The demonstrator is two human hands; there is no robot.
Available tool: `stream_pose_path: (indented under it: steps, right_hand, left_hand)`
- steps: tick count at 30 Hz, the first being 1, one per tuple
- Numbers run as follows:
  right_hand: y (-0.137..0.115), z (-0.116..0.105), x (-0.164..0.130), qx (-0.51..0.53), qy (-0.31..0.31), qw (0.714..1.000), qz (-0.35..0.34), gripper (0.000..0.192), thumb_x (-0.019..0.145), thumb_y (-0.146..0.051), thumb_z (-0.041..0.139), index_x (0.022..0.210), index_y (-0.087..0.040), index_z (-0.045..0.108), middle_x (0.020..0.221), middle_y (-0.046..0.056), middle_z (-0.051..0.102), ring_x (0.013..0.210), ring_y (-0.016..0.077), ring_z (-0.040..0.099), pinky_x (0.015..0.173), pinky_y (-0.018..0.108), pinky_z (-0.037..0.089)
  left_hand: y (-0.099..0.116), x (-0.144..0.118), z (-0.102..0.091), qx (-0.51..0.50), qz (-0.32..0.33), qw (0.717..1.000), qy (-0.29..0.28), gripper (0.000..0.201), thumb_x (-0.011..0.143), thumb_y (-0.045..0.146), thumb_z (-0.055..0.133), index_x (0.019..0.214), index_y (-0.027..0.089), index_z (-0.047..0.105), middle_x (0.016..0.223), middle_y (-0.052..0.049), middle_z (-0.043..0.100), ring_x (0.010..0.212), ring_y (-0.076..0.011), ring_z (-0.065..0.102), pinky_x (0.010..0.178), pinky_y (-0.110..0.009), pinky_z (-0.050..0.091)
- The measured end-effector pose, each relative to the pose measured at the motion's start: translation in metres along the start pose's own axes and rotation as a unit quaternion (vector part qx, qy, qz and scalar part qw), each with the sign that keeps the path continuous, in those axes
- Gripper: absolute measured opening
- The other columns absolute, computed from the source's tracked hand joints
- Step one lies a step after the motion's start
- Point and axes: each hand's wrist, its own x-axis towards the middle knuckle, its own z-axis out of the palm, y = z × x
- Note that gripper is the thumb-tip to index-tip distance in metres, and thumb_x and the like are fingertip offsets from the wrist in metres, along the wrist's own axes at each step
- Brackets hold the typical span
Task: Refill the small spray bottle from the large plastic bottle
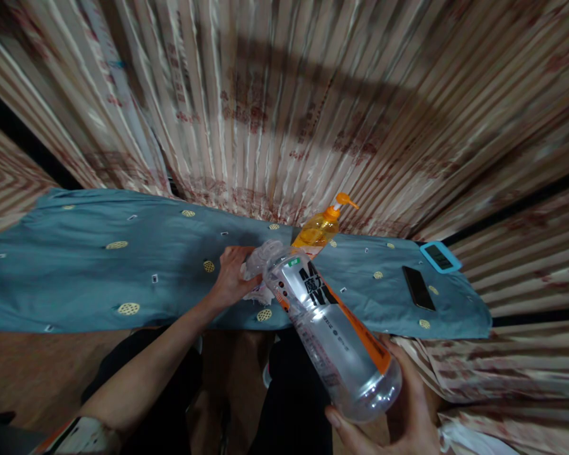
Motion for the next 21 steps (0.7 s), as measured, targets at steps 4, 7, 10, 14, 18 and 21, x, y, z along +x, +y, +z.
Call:
stream_pose_path:
  steps: [4, 7, 10, 14, 18, 21]
  right_hand:
    - [-0.0025, 0.0009, 0.0001, 0.016, 0.003, 1.0, 0.018, 0.097, 0.065, -0.062, 0.084, 0.146, -0.024, 0.046, 0.141, 0.015, 0.056, 0.129, 0.0406, 0.055, 0.112, 0.062, 0.041]
    - [-0.0031, 0.001, 0.0004, 0.022, 0.004, 0.999, 0.023, 0.098, 0.064, -0.062, 0.085, 0.146, -0.022, 0.046, 0.142, 0.016, 0.055, 0.129, 0.0411, 0.055, 0.113, 0.064, 0.039]
    - [-0.001, 0.0004, 0.0009, 0.01, 0.004, 1.0, 0.01, 0.097, 0.065, -0.061, 0.085, 0.145, -0.023, 0.047, 0.142, 0.016, 0.055, 0.127, 0.04, 0.056, 0.111, 0.063, 0.042]
    - [0.0034, -0.0004, 0.001, 0.011, 0.009, 1.0, 0.009, 0.096, 0.062, -0.06, 0.086, 0.143, -0.023, 0.049, 0.14, 0.014, 0.056, 0.128, 0.0411, 0.055, 0.112, 0.066, 0.04]
    - [0.0064, -0.0003, 0.0003, 0.018, 0.005, 1.0, 0.019, 0.099, 0.061, -0.058, 0.087, 0.145, -0.023, 0.047, 0.141, 0.015, 0.056, 0.131, 0.0427, 0.053, 0.116, 0.069, 0.032]
    - [0.0063, 0.0001, -0.0001, 0.025, 0.002, 0.999, 0.027, 0.101, 0.061, -0.059, 0.087, 0.146, -0.023, 0.046, 0.143, 0.016, 0.055, 0.134, 0.0432, 0.05, 0.117, 0.068, 0.03]
  left_hand:
    - [0.0001, -0.0002, 0.0004, 0.0, -0.004, 1.0, -0.001, 0.046, 0.081, 0.044, 0.074, 0.118, 0.021, 0.06, 0.113, -0.009, 0.065, 0.114, -0.0316, 0.055, 0.102, -0.05, 0.041]
    - [0.0001, -0.0003, 0.001, 0.001, -0.003, 1.0, 0.003, 0.046, 0.081, 0.044, 0.074, 0.117, 0.02, 0.059, 0.113, -0.009, 0.065, 0.113, -0.0317, 0.055, 0.102, -0.049, 0.041]
    - [0.0003, -0.0003, 0.0009, 0.002, 0.0, 1.0, 0.005, 0.045, 0.081, 0.043, 0.073, 0.117, 0.021, 0.059, 0.112, -0.009, 0.066, 0.112, -0.0316, 0.056, 0.102, -0.049, 0.041]
    - [0.001, 0.0, -0.0001, 0.003, -0.003, 1.0, 0.0, 0.045, 0.081, 0.043, 0.073, 0.118, 0.022, 0.06, 0.112, -0.008, 0.065, 0.113, -0.0319, 0.055, 0.101, -0.049, 0.042]
    - [0.0017, 0.0003, -0.0002, 0.003, -0.009, 1.0, -0.001, 0.046, 0.079, 0.042, 0.074, 0.117, 0.022, 0.06, 0.112, -0.008, 0.066, 0.113, -0.0321, 0.055, 0.102, -0.05, 0.041]
    - [0.0017, 0.0, 0.0001, -0.001, -0.008, 1.0, 0.002, 0.045, 0.08, 0.042, 0.075, 0.117, 0.022, 0.06, 0.113, -0.008, 0.066, 0.113, -0.0319, 0.055, 0.102, -0.049, 0.041]
